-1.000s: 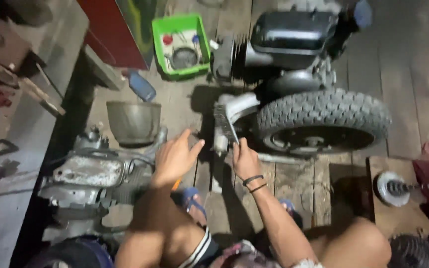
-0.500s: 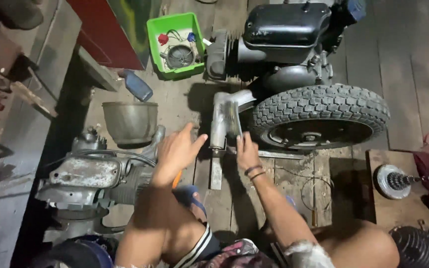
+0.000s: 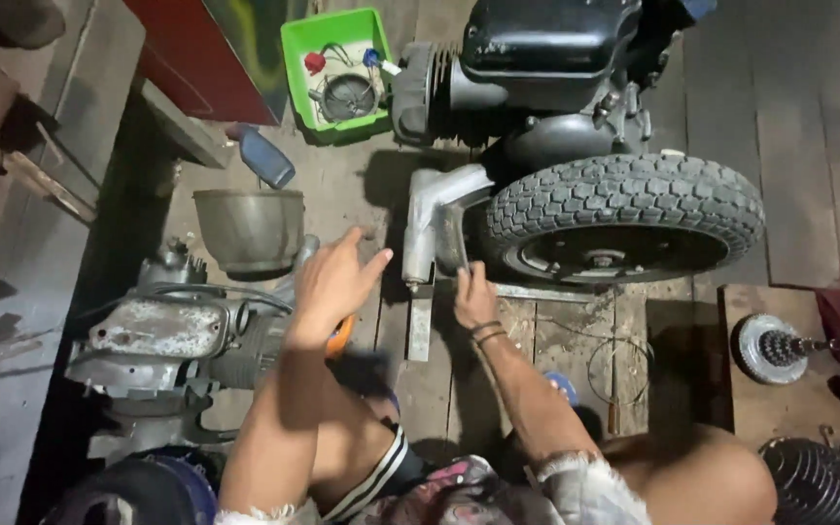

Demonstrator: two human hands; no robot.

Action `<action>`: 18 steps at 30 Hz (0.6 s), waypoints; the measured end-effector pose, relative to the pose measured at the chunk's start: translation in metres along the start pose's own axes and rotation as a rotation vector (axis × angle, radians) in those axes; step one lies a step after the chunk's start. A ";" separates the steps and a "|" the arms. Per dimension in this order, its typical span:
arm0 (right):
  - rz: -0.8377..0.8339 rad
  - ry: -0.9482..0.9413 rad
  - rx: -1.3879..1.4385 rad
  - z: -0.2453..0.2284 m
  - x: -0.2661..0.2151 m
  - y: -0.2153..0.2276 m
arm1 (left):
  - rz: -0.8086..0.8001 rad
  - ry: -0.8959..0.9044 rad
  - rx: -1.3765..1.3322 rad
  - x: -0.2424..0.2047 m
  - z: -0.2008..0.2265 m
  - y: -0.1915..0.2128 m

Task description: The person sits on the floor and uses a metal file to smooth a metal component attached to a small engine. They then use a wire brush to clean the same area. Finally, they pick up and inspect a circular metal part from a nearby table.

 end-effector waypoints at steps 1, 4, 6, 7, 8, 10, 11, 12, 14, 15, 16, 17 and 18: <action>0.003 0.012 0.002 0.017 -0.010 0.003 | 0.012 -0.001 0.000 0.001 -0.001 0.001; -0.041 -0.031 -0.212 0.043 -0.032 0.015 | -0.020 0.023 -0.001 -0.001 -0.001 -0.003; 0.101 0.101 -0.070 0.007 -0.024 0.028 | -0.033 0.046 0.015 0.004 0.003 -0.002; 0.102 0.107 -0.074 -0.013 -0.008 0.027 | -0.029 0.044 0.011 0.003 0.006 0.002; 0.124 0.120 0.029 -0.034 0.008 0.026 | -0.026 0.026 -0.016 0.002 0.009 0.005; 0.126 0.111 0.128 -0.029 -0.002 0.017 | -0.048 0.027 -0.045 -0.007 0.007 -0.002; 0.027 -0.032 0.020 -0.002 -0.003 0.002 | -0.033 0.015 -0.047 -0.005 0.006 -0.001; -0.071 -0.174 -0.088 0.023 -0.007 -0.011 | -0.018 0.004 -0.049 -0.003 0.006 0.002; -0.083 -0.133 -0.120 0.051 -0.010 -0.001 | -0.003 0.005 -0.055 0.003 0.002 0.008; -0.116 -0.147 -0.160 0.074 -0.039 0.006 | -0.046 0.020 -0.059 -0.004 -0.002 -0.002; -0.123 -0.162 -0.166 0.056 -0.038 0.013 | -0.063 0.024 -0.062 -0.009 0.001 -0.005; -0.002 -0.004 -0.055 0.025 -0.019 0.023 | -0.057 0.018 -0.050 -0.007 0.004 0.000; 0.119 0.154 0.056 -0.007 -0.003 0.034 | -0.050 0.012 -0.038 -0.006 0.008 0.005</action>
Point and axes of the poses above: each hand's wrist, its own x-axis towards the middle knuckle, its own y-axis out of the back of the hand, z = x × y, the point moved 6 cm from there along x, towards the middle knuckle, and after that the axes turned 8 degrees about x, right-handed, at the moved point
